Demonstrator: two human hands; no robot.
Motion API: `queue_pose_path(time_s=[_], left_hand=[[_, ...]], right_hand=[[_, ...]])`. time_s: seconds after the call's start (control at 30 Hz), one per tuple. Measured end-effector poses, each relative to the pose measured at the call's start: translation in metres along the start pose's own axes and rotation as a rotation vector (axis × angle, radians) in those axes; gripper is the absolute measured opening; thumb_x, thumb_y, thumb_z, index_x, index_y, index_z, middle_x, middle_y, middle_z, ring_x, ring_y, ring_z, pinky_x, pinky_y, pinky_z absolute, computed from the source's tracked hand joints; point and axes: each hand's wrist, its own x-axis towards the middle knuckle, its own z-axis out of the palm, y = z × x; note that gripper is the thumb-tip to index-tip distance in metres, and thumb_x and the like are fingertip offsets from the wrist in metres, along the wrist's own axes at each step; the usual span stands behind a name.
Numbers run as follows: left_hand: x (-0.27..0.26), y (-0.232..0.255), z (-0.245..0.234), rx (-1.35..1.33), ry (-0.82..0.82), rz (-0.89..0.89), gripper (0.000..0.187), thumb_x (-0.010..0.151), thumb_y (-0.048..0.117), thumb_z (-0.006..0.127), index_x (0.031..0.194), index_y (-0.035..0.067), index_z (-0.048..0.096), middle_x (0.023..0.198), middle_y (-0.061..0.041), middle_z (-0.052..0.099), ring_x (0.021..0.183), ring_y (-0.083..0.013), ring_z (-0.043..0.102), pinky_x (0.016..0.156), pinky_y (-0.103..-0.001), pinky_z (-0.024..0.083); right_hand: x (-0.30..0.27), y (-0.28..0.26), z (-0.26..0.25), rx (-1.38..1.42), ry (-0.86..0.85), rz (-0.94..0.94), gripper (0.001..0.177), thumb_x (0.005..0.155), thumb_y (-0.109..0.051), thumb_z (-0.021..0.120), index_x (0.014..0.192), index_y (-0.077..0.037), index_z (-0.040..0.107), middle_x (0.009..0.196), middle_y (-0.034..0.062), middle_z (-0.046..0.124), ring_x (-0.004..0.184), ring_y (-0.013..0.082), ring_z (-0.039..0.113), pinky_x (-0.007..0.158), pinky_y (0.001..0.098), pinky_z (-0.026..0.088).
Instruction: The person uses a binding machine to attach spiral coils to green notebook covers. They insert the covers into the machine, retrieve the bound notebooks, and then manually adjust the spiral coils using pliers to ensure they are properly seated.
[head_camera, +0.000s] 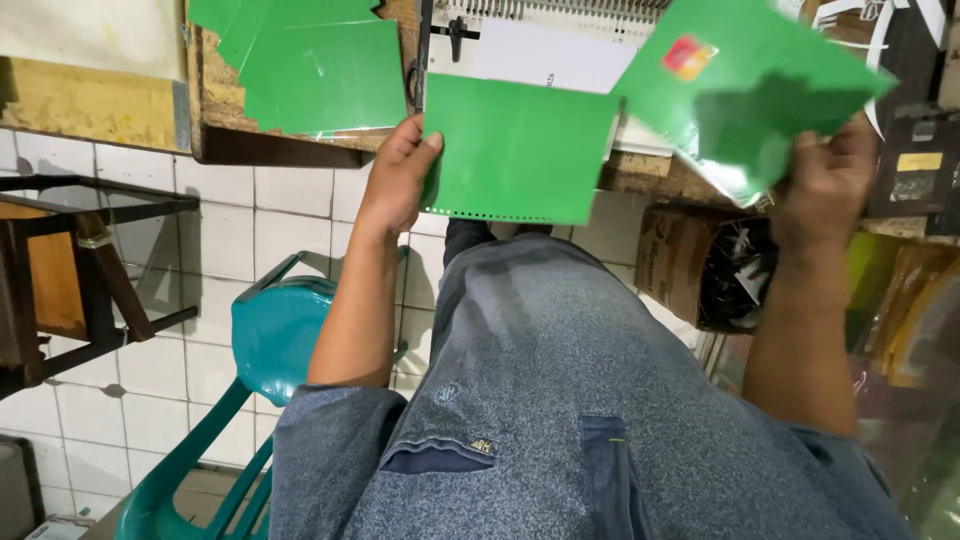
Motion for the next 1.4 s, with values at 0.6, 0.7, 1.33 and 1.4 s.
queue_pose_path(time_s=[0.6, 0.7, 1.33, 1.4], left_hand=[[0.03, -0.017, 0.059, 0.21, 0.185, 0.077, 0.034, 0.097, 0.006, 0.064, 0.13, -0.002, 0.066, 0.082, -0.001, 0.065, 0.065, -0.0047, 0.051, 0.056, -0.018, 0.042], [0.043, -0.016, 0.058, 0.176, 0.205, 0.104, 0.025, 0.097, 0.005, 0.064, 0.119, -0.004, 0.07, 0.077, 0.003, 0.058, 0.062, -0.0035, 0.045, 0.056, -0.018, 0.039], [0.032, 0.018, 0.058, 0.337, -0.032, 0.178, 0.03, 0.098, -0.001, 0.064, 0.128, -0.002, 0.063, 0.079, 0.002, 0.06, 0.063, -0.0035, 0.048, 0.057, -0.018, 0.042], [0.031, 0.018, 0.056, 0.295, -0.046, 0.169, 0.027, 0.098, -0.001, 0.062, 0.124, -0.003, 0.063, 0.085, -0.002, 0.063, 0.071, -0.0059, 0.053, 0.065, -0.019, 0.048]], right_hand=[[-0.009, -0.005, 0.092, 0.496, -0.368, 0.357, 0.037, 0.116, -0.032, 0.033, 0.128, -0.006, 0.058, 0.094, 0.001, 0.065, 0.072, 0.0065, 0.06, 0.065, 0.0204, 0.056], [-0.006, -0.028, 0.093, 0.259, -0.425, 0.374, 0.044, 0.112, -0.028, 0.039, 0.143, -0.002, 0.056, 0.1, 0.0057, 0.062, 0.075, 0.0098, 0.053, 0.066, 0.0238, 0.05], [0.006, -0.016, 0.077, 0.162, -0.349, 0.226, 0.022, 0.104, 0.007, 0.059, 0.123, -0.004, 0.058, 0.095, -0.0011, 0.055, 0.072, 0.0057, 0.052, 0.065, 0.0182, 0.053], [0.007, -0.012, 0.076, 0.178, -0.362, 0.216, 0.025, 0.103, 0.009, 0.06, 0.126, -0.001, 0.056, 0.097, 0.0004, 0.054, 0.076, 0.0073, 0.054, 0.067, 0.0187, 0.055]])
